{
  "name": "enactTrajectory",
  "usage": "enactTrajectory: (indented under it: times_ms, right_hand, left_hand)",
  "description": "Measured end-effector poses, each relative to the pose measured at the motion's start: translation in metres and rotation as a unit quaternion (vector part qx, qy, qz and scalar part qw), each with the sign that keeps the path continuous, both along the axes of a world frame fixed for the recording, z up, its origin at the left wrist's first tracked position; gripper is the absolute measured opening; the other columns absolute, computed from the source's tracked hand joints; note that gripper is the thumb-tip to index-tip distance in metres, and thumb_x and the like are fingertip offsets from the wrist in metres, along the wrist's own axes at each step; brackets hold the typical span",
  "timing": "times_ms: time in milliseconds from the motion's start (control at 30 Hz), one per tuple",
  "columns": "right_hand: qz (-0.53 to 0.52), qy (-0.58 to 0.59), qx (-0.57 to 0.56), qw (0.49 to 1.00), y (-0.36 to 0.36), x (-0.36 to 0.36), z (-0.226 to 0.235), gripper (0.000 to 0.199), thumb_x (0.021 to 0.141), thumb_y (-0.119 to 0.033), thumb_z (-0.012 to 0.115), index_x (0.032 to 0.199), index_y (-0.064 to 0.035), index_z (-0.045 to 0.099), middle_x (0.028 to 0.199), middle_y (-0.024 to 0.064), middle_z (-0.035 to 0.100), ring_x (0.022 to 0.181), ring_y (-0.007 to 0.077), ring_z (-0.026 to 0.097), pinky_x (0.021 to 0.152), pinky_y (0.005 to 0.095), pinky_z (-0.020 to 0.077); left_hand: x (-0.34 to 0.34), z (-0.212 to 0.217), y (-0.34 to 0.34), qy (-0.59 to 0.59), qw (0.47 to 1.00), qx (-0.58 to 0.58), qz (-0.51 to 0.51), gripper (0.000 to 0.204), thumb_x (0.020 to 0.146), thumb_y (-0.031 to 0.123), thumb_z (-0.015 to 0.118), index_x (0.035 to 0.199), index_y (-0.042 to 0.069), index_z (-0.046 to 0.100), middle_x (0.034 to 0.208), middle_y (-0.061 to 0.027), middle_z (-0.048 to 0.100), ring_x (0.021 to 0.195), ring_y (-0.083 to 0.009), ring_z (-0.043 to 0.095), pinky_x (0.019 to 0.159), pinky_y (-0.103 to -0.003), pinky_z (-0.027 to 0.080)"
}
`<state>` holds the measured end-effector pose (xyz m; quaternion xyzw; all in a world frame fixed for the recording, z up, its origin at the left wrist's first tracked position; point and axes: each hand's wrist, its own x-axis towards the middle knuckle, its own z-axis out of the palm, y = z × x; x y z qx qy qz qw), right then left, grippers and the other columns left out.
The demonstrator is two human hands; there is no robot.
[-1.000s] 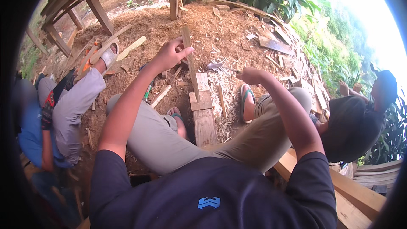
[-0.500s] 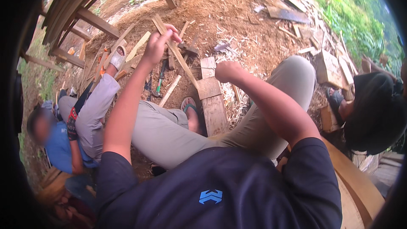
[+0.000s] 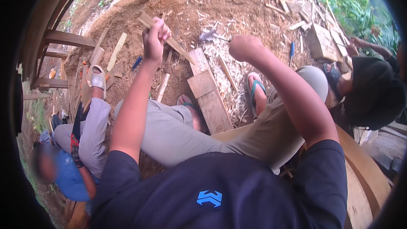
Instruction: The person sits on the ground and uses a knife to shave and shape a thin strip of wood. They repeatedly scrape the surface of the wood to create thin shavings, occasionally pausing to inspect the piece.
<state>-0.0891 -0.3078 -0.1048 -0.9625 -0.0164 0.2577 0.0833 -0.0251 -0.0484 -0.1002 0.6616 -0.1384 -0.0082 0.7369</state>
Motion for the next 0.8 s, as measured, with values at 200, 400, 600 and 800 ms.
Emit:
enactTrajectory:
  times_ms: [200,400,600,800]
  right_hand:
    - [0.016,0.048,-0.011,0.999,0.025,-0.029,-0.020,0.032,0.085,-0.012,0.047,0.101,-0.0002,0.072,0.106,0.0199,0.071,0.099,0.0328,0.070,0.084,0.0437,0.0553]
    - [0.066,0.086,-0.043,0.993,0.022,-0.018,-0.044,0.033,0.086,-0.014,0.048,0.105,-0.0018,0.072,0.112,0.0174,0.070,0.104,0.0319,0.069,0.087,0.0444,0.0546]
    - [0.129,0.067,-0.057,0.988,0.048,0.004,-0.014,0.032,0.090,-0.012,0.047,0.109,-0.0061,0.072,0.112,0.0128,0.072,0.101,0.0255,0.071,0.083,0.0397,0.0565]
    - [0.136,0.058,-0.011,0.989,0.064,0.021,-0.001,0.031,0.086,-0.011,0.046,0.103,-0.0018,0.071,0.112,0.0176,0.070,0.100,0.0309,0.069,0.085,0.0424,0.0541]
  left_hand:
    - [0.005,0.028,-0.024,-0.017,1.000,0.025,0.010,0.041,0.093,0.022,0.060,0.059,0.020,0.036,0.054,0.0073,0.033,0.049,-0.0052,0.031,0.051,-0.023,0.031]
    - [-0.021,0.033,-0.014,-0.058,0.994,0.051,0.077,0.042,0.094,0.014,0.061,0.060,0.016,0.036,0.055,0.0078,0.033,0.050,-0.0039,0.030,0.050,-0.024,0.028]
    - [-0.028,0.029,0.006,-0.029,0.981,0.086,0.173,0.027,0.093,0.019,0.063,0.069,0.015,0.053,0.060,0.0081,0.046,0.051,-0.0043,0.043,0.047,-0.025,0.032]
    - [-0.031,0.019,0.011,-0.063,0.961,0.096,0.251,0.026,0.093,0.014,0.061,0.069,0.014,0.052,0.062,0.0070,0.046,0.052,-0.0046,0.042,0.046,-0.025,0.031]
